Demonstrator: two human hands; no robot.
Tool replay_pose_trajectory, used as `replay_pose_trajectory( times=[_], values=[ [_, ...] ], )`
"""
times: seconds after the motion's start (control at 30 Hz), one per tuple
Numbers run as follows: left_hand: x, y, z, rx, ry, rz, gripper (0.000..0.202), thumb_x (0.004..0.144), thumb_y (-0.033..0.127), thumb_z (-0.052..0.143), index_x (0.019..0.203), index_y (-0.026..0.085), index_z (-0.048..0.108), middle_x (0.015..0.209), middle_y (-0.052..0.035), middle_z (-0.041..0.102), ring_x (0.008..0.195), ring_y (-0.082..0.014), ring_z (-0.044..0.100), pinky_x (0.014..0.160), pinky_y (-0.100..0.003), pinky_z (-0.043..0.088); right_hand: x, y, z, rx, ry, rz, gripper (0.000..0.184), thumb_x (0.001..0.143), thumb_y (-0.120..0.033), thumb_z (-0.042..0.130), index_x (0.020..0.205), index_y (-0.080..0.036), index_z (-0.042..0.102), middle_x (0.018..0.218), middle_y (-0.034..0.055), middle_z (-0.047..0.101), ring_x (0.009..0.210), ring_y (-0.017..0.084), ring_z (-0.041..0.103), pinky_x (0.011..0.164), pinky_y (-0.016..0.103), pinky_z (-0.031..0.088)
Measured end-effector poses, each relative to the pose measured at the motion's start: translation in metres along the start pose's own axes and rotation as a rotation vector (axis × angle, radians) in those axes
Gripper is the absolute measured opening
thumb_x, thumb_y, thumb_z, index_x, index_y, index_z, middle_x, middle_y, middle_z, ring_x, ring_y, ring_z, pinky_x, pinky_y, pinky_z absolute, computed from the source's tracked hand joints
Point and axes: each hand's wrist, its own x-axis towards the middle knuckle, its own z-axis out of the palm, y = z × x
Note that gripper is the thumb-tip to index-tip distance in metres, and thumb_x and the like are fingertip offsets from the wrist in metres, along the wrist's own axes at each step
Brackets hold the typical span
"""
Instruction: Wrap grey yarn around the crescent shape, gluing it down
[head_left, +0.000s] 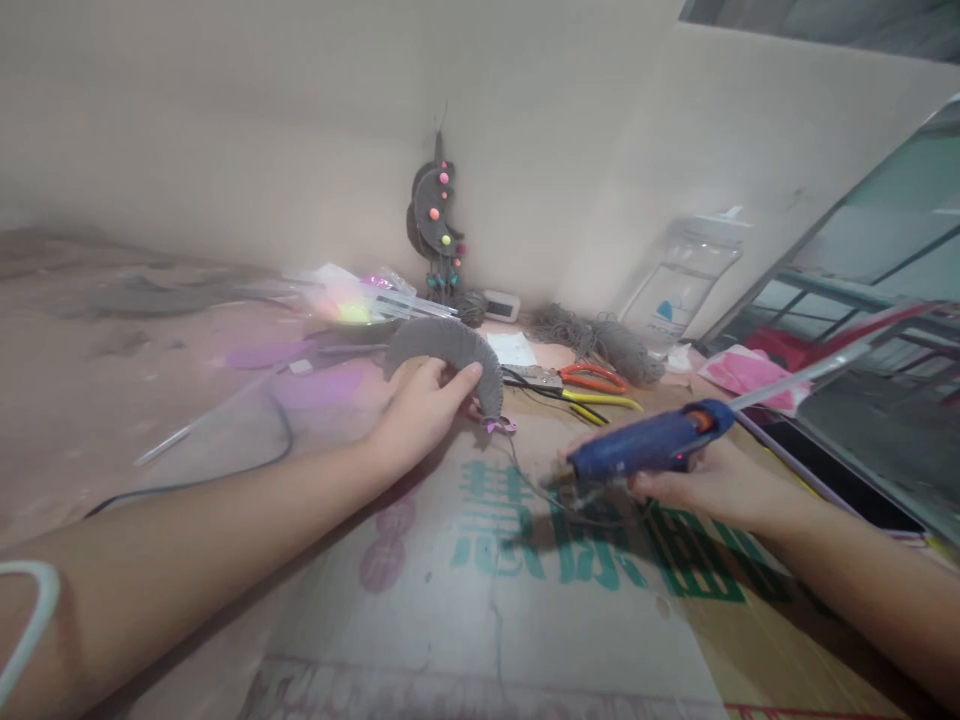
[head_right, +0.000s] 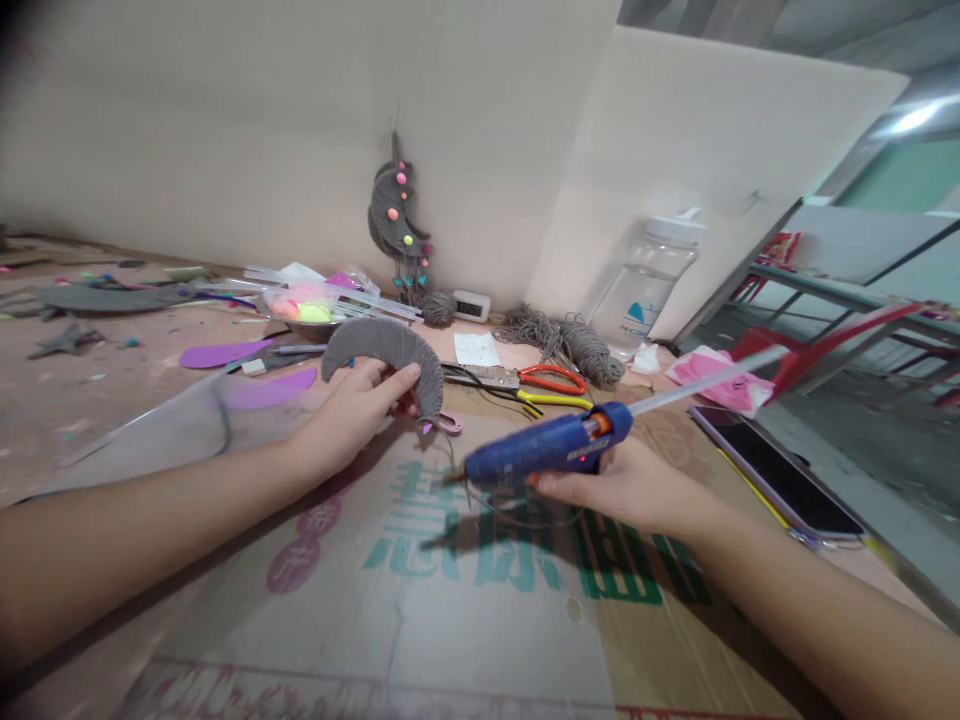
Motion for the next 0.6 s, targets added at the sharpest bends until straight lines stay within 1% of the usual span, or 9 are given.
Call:
replay_pose_trajectory(
  times=[0.07, 0.1, 0.17, 0.27, 0.33, 0.4, 0.47, 0.5, 0.6],
  values=[
    [0.000, -0.002, 0.000, 0.011, -0.011, 0.027, 0.039, 0.086, 0.050, 0.057, 0.064, 0.018, 0.057, 0.060, -0.0018, 0.067, 0.059, -0.0150, 0.062, 0.059, -0.024, 0.044, 0.003, -0.001, 0.008, -0.070, 0.242, 0.035, 0.032, 0.075, -0.052, 0.073, 0.088, -0.023, 0.078, 0.086, 0.0060, 0.078, 0.084, 0.028, 0.074, 0.074, 0.037, 0.062],
    [0.000, -0.002, -0.001, 0.026, -0.012, 0.043, 0.039, 0.086, 0.050, 0.057, 0.063, 0.018, 0.057, 0.060, -0.0018, 0.067, 0.059, -0.0151, 0.062, 0.060, -0.025, 0.045, 0.006, -0.001, 0.013, -0.075, 0.315, 0.046, 0.030, 0.078, -0.051, 0.071, 0.090, -0.024, 0.078, 0.089, 0.0056, 0.078, 0.087, 0.028, 0.074, 0.078, 0.038, 0.062],
    [-0.001, -0.001, -0.001, 0.083, -0.001, 0.061, 0.040, 0.086, 0.051, 0.057, 0.061, 0.019, 0.055, 0.059, -0.0012, 0.065, 0.059, -0.0152, 0.061, 0.061, -0.026, 0.045, 0.011, -0.002, 0.023, -0.039, 0.352, 0.056, 0.031, 0.084, -0.051, 0.065, 0.097, -0.026, 0.077, 0.099, 0.0048, 0.078, 0.095, 0.027, 0.073, 0.086, 0.039, 0.060],
    [-0.003, 0.003, -0.001, 0.125, 0.006, 0.056, 0.039, 0.086, 0.048, 0.057, 0.059, 0.020, 0.054, 0.057, -0.0005, 0.063, 0.058, -0.0156, 0.060, 0.061, -0.026, 0.045, 0.014, 0.000, 0.031, -0.062, 0.321, 0.072, 0.035, 0.085, -0.054, 0.063, 0.099, -0.025, 0.076, 0.105, 0.0050, 0.077, 0.100, 0.027, 0.071, 0.093, 0.041, 0.057],
    [-0.004, 0.005, 0.000, 0.103, 0.000, 0.052, 0.037, 0.086, 0.047, 0.057, 0.060, 0.021, 0.054, 0.058, -0.0005, 0.063, 0.059, -0.0160, 0.060, 0.060, -0.026, 0.045, 0.012, 0.003, 0.033, -0.133, 0.231, 0.047, 0.036, 0.082, -0.054, 0.066, 0.098, -0.023, 0.075, 0.104, 0.0066, 0.076, 0.100, 0.028, 0.071, 0.094, 0.043, 0.057],
    [-0.005, 0.007, 0.000, 0.089, 0.005, 0.042, 0.036, 0.086, 0.047, 0.057, 0.062, 0.020, 0.054, 0.058, -0.0004, 0.063, 0.059, -0.0162, 0.060, 0.059, -0.026, 0.045, 0.007, 0.004, 0.033, -0.131, 0.046, -0.061, 0.033, 0.082, -0.049, 0.068, 0.100, -0.021, 0.073, 0.105, 0.0090, 0.075, 0.100, 0.028, 0.070, 0.092, 0.042, 0.056],
    [-0.005, 0.008, 0.001, 0.084, 0.011, 0.028, 0.036, 0.087, 0.046, 0.057, 0.062, 0.020, 0.054, 0.057, 0.0000, 0.061, 0.058, -0.0160, 0.059, 0.058, -0.026, 0.044, 0.002, 0.003, 0.034, -0.054, -0.148, -0.188, 0.030, 0.084, -0.042, 0.067, 0.102, -0.018, 0.069, 0.107, 0.0115, 0.073, 0.100, 0.026, 0.069, 0.090, 0.040, 0.056],
    [-0.005, 0.009, 0.001, 0.078, 0.006, 0.020, 0.035, 0.087, 0.045, 0.057, 0.062, 0.020, 0.054, 0.057, 0.0002, 0.061, 0.058, -0.0158, 0.059, 0.057, -0.026, 0.043, 0.000, 0.002, 0.034, -0.009, -0.218, -0.216, 0.028, 0.085, -0.040, 0.066, 0.101, -0.017, 0.067, 0.105, 0.0123, 0.072, 0.098, 0.024, 0.069, 0.088, 0.038, 0.057],
    [-0.005, 0.010, 0.001, 0.050, -0.010, -0.002, 0.033, 0.088, 0.044, 0.057, 0.065, 0.020, 0.054, 0.058, 0.0004, 0.061, 0.057, -0.0152, 0.058, 0.055, -0.025, 0.042, -0.004, -0.001, 0.035, 0.138, -0.332, -0.134, 0.031, 0.086, -0.046, 0.065, 0.093, -0.015, 0.064, 0.084, 0.0087, 0.071, 0.077, 0.018, 0.070, 0.069, 0.028, 0.058]
  ],
)
